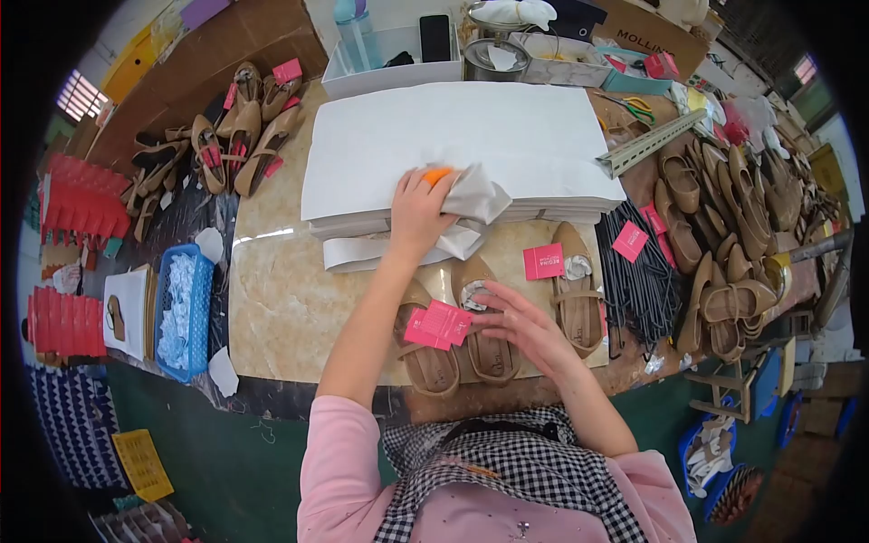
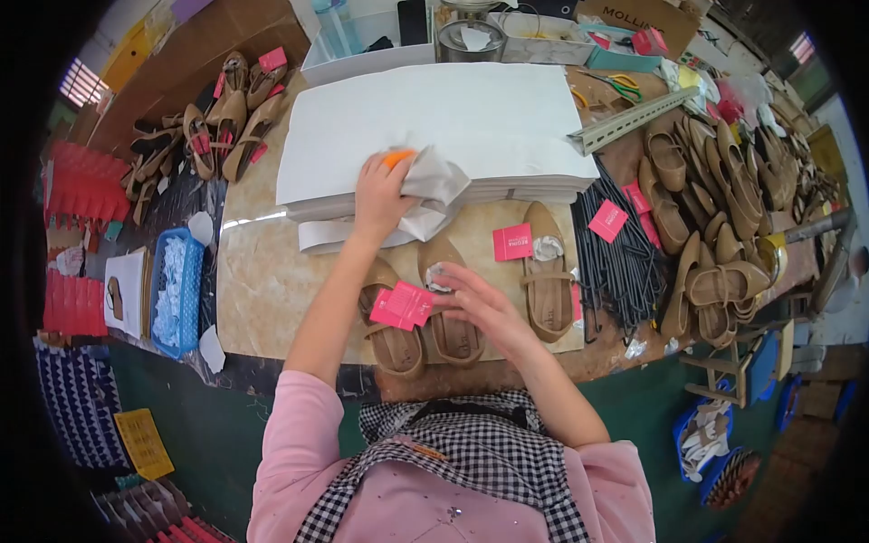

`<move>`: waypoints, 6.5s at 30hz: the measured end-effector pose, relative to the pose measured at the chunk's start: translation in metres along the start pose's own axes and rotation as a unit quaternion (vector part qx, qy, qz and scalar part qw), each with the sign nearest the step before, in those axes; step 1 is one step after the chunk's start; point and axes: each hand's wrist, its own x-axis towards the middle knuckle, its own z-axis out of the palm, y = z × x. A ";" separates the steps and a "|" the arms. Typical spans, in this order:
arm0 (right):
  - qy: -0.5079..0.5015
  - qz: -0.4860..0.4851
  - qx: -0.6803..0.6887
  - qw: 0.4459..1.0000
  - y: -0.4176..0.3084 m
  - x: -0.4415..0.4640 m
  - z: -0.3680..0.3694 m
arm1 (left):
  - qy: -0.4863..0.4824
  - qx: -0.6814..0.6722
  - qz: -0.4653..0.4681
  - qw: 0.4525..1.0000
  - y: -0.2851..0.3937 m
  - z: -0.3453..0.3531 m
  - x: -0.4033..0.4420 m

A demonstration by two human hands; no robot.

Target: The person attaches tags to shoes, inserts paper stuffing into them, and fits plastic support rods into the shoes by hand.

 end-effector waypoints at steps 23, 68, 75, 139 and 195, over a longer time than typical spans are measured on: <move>-0.072 -0.035 0.237 0.968 0.004 -0.002 0.022 | 0.020 0.013 -0.052 0.998 0.032 -0.037 -0.006; -0.029 -0.199 -0.746 0.635 0.069 0.107 0.087 | -0.337 0.049 -0.185 0.922 0.167 -0.134 -0.193; 0.014 -0.094 -0.642 0.761 0.037 0.119 0.072 | -0.329 0.054 -0.199 0.921 0.167 -0.133 -0.192; 0.224 -0.298 -0.459 0.807 -0.047 0.006 0.088 | 0.093 -0.524 -0.597 0.600 0.157 -0.095 -0.107; 0.216 -0.250 -0.469 0.819 -0.034 -0.017 0.064 | -0.017 -0.536 -0.476 0.697 0.153 -0.090 -0.124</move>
